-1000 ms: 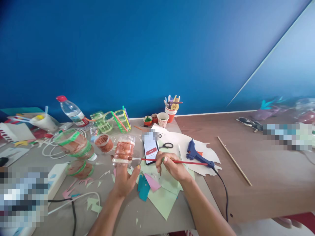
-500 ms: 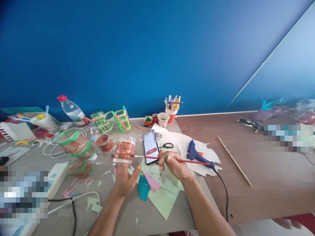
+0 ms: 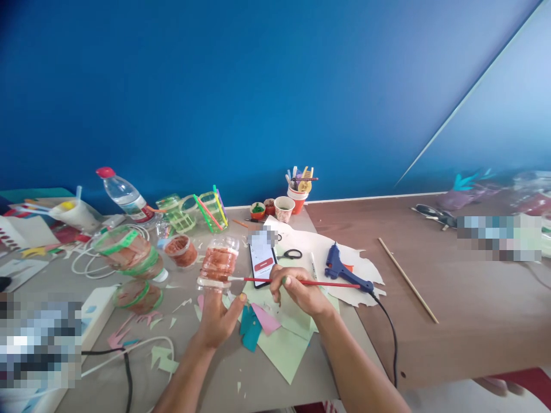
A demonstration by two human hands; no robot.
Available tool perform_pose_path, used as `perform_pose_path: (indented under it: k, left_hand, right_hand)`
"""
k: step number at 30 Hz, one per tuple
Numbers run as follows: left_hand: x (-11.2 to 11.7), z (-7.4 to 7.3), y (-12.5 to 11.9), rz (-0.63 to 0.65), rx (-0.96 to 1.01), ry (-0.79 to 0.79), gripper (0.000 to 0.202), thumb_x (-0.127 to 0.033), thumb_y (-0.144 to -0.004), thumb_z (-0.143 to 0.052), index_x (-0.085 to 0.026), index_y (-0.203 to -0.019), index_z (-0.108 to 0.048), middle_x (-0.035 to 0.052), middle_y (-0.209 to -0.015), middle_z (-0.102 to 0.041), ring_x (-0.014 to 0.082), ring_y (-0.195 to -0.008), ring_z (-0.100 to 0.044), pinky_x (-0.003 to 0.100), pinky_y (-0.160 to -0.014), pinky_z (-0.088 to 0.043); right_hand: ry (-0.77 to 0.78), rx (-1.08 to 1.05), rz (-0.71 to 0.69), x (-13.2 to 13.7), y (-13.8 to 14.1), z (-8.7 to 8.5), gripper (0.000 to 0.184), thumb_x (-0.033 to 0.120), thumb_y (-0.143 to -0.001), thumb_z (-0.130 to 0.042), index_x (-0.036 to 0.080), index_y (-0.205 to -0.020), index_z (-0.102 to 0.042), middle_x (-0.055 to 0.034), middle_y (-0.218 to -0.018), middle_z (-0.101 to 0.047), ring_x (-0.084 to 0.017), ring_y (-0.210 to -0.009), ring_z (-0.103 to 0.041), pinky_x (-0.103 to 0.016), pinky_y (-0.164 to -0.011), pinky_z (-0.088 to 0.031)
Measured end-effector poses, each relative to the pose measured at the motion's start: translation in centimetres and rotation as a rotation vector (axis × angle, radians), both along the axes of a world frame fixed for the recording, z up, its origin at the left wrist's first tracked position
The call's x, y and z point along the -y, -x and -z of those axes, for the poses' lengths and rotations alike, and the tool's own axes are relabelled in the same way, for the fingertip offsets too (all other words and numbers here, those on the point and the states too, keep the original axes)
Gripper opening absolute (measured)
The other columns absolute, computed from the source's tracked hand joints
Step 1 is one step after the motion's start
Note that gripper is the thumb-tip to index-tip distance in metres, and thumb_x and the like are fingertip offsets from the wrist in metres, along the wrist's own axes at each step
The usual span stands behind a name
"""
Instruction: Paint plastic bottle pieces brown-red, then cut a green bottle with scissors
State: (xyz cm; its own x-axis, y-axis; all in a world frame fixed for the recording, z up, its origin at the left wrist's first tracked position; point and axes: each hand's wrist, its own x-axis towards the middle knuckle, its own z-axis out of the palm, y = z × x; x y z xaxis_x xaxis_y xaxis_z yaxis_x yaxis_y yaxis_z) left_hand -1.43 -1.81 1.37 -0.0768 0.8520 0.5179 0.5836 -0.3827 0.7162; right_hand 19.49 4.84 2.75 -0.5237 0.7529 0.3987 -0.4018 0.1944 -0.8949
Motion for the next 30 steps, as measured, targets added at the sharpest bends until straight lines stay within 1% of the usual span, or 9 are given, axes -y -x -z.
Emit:
perform_pose_path:
  k: [2, 7, 10, 13, 16, 20, 22, 26, 30]
  left_hand:
    - [0.0, 0.1, 0.1, 0.025, 0.025, 0.012, 0.059, -0.031, -0.089, -0.056, -0.023, -0.144, -0.036, 0.0154, -0.140, -0.051, 0.0324, -0.140, -0.037, 0.054, -0.113, -0.031]
    - [0.0, 0.0, 0.1, 0.071, 0.113, 0.041, 0.059, -0.033, -0.090, -0.054, -0.023, -0.145, -0.033, 0.0157, -0.139, -0.052, 0.0316, -0.138, -0.041, 0.053, -0.112, -0.032]
    - [0.1, -0.1, 0.1, 0.068, 0.101, 0.036, 0.061, -0.032, -0.090, -0.055, -0.023, -0.145, -0.032, 0.0162, -0.141, -0.050, 0.0320, -0.139, -0.039, 0.054, -0.113, -0.031]
    - [0.1, -0.1, 0.2, 0.050, 0.079, 0.031, 0.060, -0.032, -0.090, -0.053, -0.022, -0.145, -0.032, 0.0163, -0.140, -0.051, 0.0313, -0.139, -0.038, 0.053, -0.113, -0.032]
    - [0.0, 0.1, 0.2, -0.022, -0.045, -0.016, 0.058, -0.033, -0.089, -0.054, -0.021, -0.143, -0.036, 0.0163, -0.138, -0.054, 0.0317, -0.138, -0.041, 0.056, -0.115, -0.028]
    - [-0.1, 0.6, -0.1, -0.149, -0.360, -0.121, 0.054, -0.031, -0.087, -0.057, -0.017, -0.137, -0.044, 0.0194, -0.132, -0.060, 0.0361, -0.132, -0.047, 0.068, -0.115, -0.005]
    - [-0.2, 0.7, -0.3, -0.189, -0.485, -0.141, 0.047, -0.030, -0.086, -0.057, -0.013, -0.130, -0.051, 0.0212, -0.126, -0.064, 0.0385, -0.128, -0.051, 0.071, -0.113, 0.003]
    - [-0.2, 0.4, -0.8, -0.245, -0.610, -0.108, 0.032, -0.029, -0.086, -0.056, -0.013, -0.112, -0.063, 0.0190, -0.113, -0.071, 0.0404, -0.118, -0.059, 0.070, -0.113, 0.005]
    - [-0.3, 0.2, -0.8, -0.284, -0.653, -0.070, 0.023, -0.029, -0.087, -0.055, -0.016, -0.100, -0.068, 0.0159, -0.103, -0.074, 0.0386, -0.108, -0.064, 0.068, -0.113, 0.007]
  right_hand:
    - [0.003, 0.017, -0.003, 0.0, -0.1, 0.1, 0.037, 0.047, -0.094, -0.053, 0.021, -0.080, -0.075, -0.0047, -0.056, -0.063, -0.021, -0.063, -0.050, -0.034, -0.061, -0.042]
    - [0.017, -0.042, 0.003, -0.1, -0.2, -0.1, 0.034, 0.045, -0.095, -0.054, 0.022, -0.080, -0.075, -0.0041, -0.053, -0.062, -0.021, -0.065, -0.048, -0.032, -0.059, -0.041]
    - [0.007, -0.022, -0.018, -0.1, 0.0, -0.2, 0.035, 0.046, -0.094, -0.054, 0.021, -0.081, -0.076, -0.0046, -0.055, -0.063, -0.021, -0.064, -0.050, -0.034, -0.062, -0.041]
    - [0.019, -0.006, -0.026, -0.2, 0.0, -0.1, 0.035, 0.045, -0.094, -0.054, 0.021, -0.082, -0.076, -0.0044, -0.057, -0.063, -0.020, -0.061, -0.050, -0.033, -0.059, -0.041]
    - [0.037, -0.050, 0.016, -0.3, -0.3, -0.1, 0.033, 0.044, -0.094, -0.055, 0.022, -0.081, -0.076, -0.0038, -0.055, -0.061, -0.020, -0.061, -0.048, -0.031, -0.057, -0.040]
    - [0.034, -0.103, -0.003, -0.1, -0.2, -0.3, 0.032, 0.043, -0.095, -0.055, 0.023, -0.083, -0.076, -0.0036, -0.054, -0.061, -0.020, -0.063, -0.048, -0.031, -0.057, -0.039]
    - [0.026, -0.085, -0.027, 0.2, 0.1, -0.4, 0.031, 0.043, -0.095, -0.055, 0.022, -0.085, -0.076, -0.0036, -0.057, -0.061, -0.019, -0.063, -0.049, -0.031, -0.057, -0.040]
    - [-0.012, 0.007, -0.015, 0.4, 0.5, -0.3, 0.033, 0.044, -0.095, -0.054, 0.020, -0.084, -0.075, -0.0046, -0.060, -0.064, -0.019, -0.063, -0.052, -0.032, -0.060, -0.042]
    - [-0.014, 0.064, -0.007, 0.3, 0.2, 0.1, 0.036, 0.045, -0.095, -0.053, 0.019, -0.082, -0.074, -0.0046, -0.061, -0.064, -0.018, -0.062, -0.053, -0.032, -0.059, -0.043]
